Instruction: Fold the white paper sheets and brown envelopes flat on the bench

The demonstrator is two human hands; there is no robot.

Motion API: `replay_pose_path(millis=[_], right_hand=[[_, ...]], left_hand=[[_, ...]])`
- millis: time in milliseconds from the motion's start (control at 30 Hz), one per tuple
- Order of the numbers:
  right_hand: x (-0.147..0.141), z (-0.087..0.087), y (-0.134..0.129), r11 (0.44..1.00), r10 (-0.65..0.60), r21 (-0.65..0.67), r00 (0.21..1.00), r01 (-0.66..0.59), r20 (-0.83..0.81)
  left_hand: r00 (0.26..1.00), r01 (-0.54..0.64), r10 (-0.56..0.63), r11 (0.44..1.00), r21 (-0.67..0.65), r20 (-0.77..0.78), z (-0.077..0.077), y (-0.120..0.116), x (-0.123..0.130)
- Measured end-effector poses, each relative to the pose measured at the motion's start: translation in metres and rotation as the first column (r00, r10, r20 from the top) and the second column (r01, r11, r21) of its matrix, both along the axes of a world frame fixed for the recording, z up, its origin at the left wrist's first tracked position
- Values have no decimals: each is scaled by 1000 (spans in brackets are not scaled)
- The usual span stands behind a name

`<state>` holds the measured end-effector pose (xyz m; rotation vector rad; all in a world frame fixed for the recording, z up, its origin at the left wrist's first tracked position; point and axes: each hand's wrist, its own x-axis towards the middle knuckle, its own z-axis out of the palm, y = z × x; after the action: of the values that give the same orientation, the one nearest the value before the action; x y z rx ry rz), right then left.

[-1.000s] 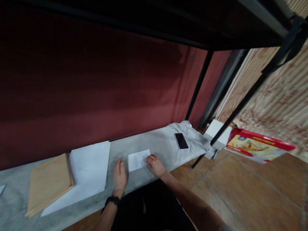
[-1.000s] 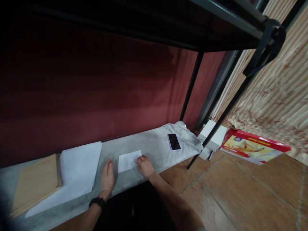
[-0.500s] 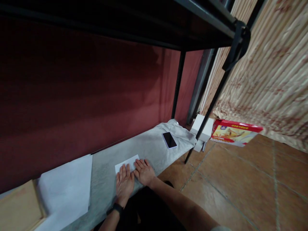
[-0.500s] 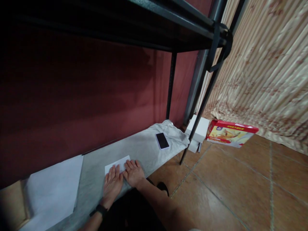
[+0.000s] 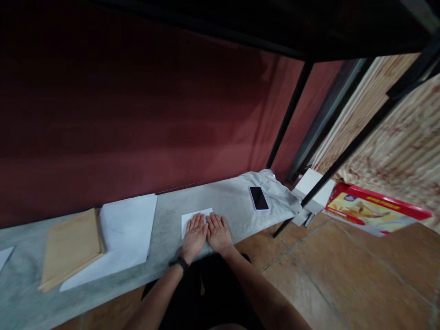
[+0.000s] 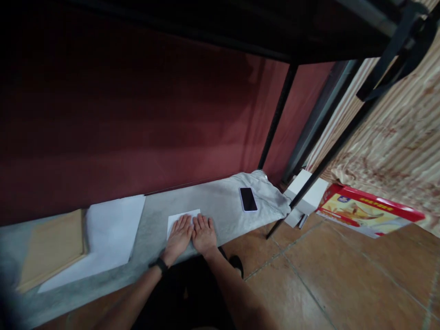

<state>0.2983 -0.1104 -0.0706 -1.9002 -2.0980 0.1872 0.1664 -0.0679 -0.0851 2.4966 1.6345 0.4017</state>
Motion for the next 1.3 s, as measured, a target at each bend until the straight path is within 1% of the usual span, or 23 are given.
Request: replay_pose_path(millis=[67, 133, 267, 333, 400, 433, 533, 600, 700, 933, 1033, 1133, 1300], right_hand=[[0, -1, -1, 1000, 3, 7, 1000, -3, 7], [0, -1, -2, 1000, -1, 25, 1000, 1, 5], [0, -4, -3, 999, -13, 48, 1000, 13, 2], [-2, -4, 2, 999, -30, 43, 1000, 30, -8], [-8, -4, 11, 999, -38, 35, 999, 39, -29], [-12, -3, 16, 999, -19, 33, 999, 20, -38], [-27, -3, 29, 995, 98, 27, 994, -97, -41], [-32, -5, 34, 992, 128, 19, 992, -128, -21], [-28, -10, 37, 997, 71, 12, 997, -71, 8], [1, -18, 35, 999, -27, 37, 999, 26, 39], [6, -19, 33, 998, -43, 54, 997, 40, 57], [8, -17, 30, 997, -35, 65, 998, 31, 56], [7, -10, 29, 999, -37, 38, 998, 35, 58]], left_hand=[[1000, -25, 25, 999, -23, -9, 2, 8, 7], [997, -81, 80, 996, -27, -15, 0, 12, 6], [982, -188, 189, 981, 40, -18, -10, 6, -18], [977, -210, 212, 975, 73, -22, -13, 0, -31], [977, -210, 213, 974, 83, -24, -14, -5, -39], [977, -208, 211, 975, 80, -24, -13, -7, -41], [978, -207, 208, 976, 74, -17, -10, -9, -41], [977, -210, 212, 975, 68, -15, -10, -8, -39], [974, -224, 226, 973, 55, -19, -11, -8, -38], [975, -220, 221, 974, 55, -24, -9, -10, -37], [978, -203, 205, 978, 43, -41, -4, -11, -35], [983, -162, 162, 987, 8, -83, 2, -11, -33], [980, -153, 146, 987, -40, -135, 10, -11, -28]])
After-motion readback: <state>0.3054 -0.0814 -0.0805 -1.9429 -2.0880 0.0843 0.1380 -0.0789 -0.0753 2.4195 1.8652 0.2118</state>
